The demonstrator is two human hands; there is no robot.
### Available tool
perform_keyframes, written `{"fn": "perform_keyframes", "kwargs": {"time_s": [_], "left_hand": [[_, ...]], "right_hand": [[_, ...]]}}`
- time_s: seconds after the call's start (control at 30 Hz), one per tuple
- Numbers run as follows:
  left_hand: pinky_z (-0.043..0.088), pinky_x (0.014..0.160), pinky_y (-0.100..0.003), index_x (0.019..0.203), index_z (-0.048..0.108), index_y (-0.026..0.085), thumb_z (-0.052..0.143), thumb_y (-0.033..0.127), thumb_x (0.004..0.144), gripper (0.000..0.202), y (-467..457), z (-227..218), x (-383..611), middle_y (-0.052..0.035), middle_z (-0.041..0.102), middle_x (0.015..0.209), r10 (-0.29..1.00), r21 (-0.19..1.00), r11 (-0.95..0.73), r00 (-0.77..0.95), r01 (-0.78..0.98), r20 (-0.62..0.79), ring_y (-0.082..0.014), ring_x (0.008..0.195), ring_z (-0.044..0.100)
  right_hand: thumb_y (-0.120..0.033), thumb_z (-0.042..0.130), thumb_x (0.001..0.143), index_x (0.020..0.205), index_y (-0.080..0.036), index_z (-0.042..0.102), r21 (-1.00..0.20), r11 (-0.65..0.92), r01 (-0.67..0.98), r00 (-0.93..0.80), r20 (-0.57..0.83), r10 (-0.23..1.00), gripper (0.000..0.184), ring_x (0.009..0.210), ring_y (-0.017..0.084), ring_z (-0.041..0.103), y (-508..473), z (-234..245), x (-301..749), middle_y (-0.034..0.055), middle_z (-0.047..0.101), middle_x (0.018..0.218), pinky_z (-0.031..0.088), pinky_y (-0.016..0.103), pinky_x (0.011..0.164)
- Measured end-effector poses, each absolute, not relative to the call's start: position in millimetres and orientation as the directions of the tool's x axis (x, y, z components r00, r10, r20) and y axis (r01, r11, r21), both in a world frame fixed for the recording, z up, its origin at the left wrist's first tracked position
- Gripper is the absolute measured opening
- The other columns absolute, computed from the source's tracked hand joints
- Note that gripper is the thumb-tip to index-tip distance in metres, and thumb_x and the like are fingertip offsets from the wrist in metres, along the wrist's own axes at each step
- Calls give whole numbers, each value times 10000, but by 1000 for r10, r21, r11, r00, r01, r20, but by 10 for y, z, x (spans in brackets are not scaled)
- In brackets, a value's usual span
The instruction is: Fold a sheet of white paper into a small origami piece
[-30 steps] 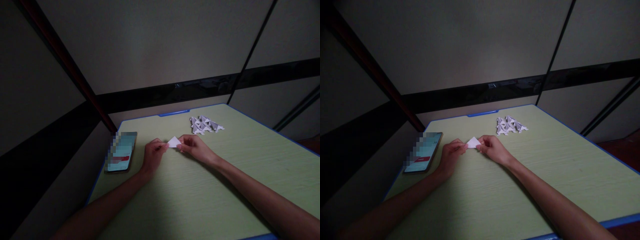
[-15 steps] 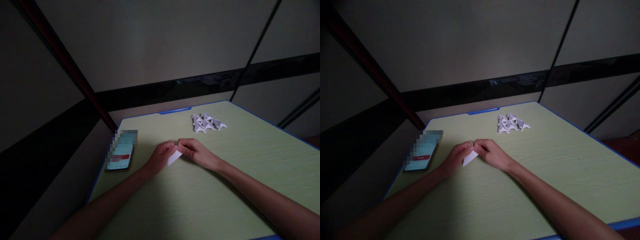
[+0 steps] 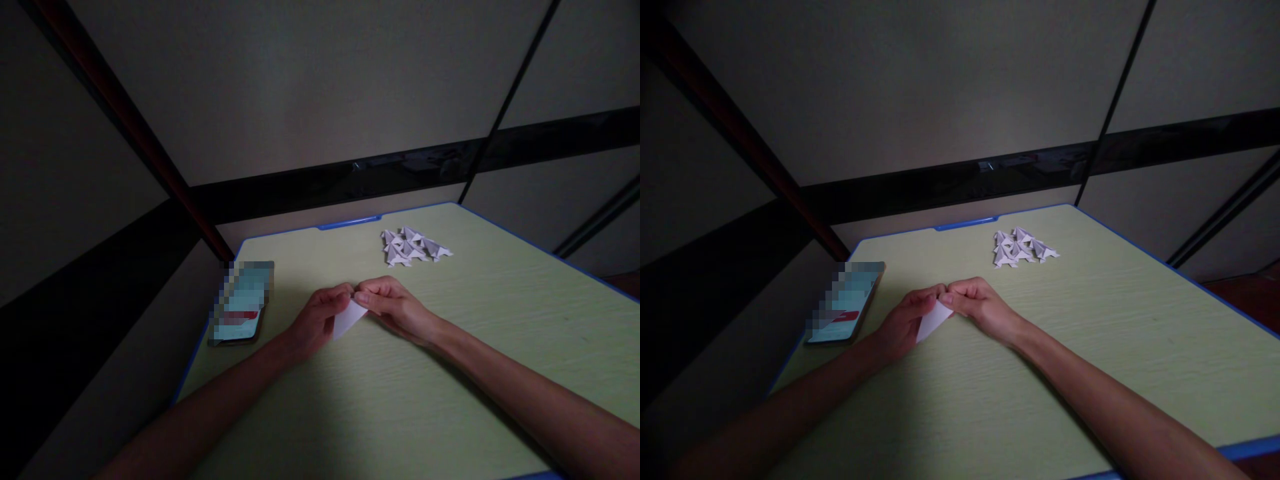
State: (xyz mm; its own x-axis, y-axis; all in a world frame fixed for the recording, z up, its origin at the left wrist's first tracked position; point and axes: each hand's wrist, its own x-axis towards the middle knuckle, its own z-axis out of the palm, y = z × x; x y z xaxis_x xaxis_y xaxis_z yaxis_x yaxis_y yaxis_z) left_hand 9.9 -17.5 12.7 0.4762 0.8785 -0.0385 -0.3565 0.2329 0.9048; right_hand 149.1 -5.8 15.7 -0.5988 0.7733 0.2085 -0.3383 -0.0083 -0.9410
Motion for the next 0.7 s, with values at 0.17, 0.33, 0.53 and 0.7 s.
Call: {"fn": "perform_keyframes", "kwargs": {"time_s": [0.17,0.33,0.53,0.7], "left_hand": [[223,436,-194,527,437,136,674,329,540,306,-195,122,112,46,384,488,877,852,274,480,-445,-31,-48,436,338],[259,477,-201,595,499,129,689,367,498,319,-172,121,108,26,455,541,887,868,279,456,-410,-70,-72,494,399],[228,472,-221,565,454,141,544,414,650,300,-116,80,35,38,396,504,909,987,105,415,-124,-45,-77,478,346],[225,478,-217,529,418,141,485,364,703,290,-125,116,26,41,351,533,887,991,-129,450,28,103,-72,507,312]], "right_hand": [[-216,576,696,447,-142,386,-863,-110,-493,-630,267,729,322,506,62,328,-88,214,1457,-45,364,512,208,226,479],[-237,574,691,458,-142,412,-869,-129,-478,-614,226,757,299,509,70,346,-55,163,1478,-42,374,490,206,229,486],[-289,506,714,496,-151,419,-978,-28,-206,-646,115,755,272,464,69,291,-1,121,1525,-50,371,469,174,239,471],[-236,488,720,520,-140,435,-995,42,-89,-657,91,748,228,461,57,265,-21,135,1510,-61,329,496,185,229,466]]}}
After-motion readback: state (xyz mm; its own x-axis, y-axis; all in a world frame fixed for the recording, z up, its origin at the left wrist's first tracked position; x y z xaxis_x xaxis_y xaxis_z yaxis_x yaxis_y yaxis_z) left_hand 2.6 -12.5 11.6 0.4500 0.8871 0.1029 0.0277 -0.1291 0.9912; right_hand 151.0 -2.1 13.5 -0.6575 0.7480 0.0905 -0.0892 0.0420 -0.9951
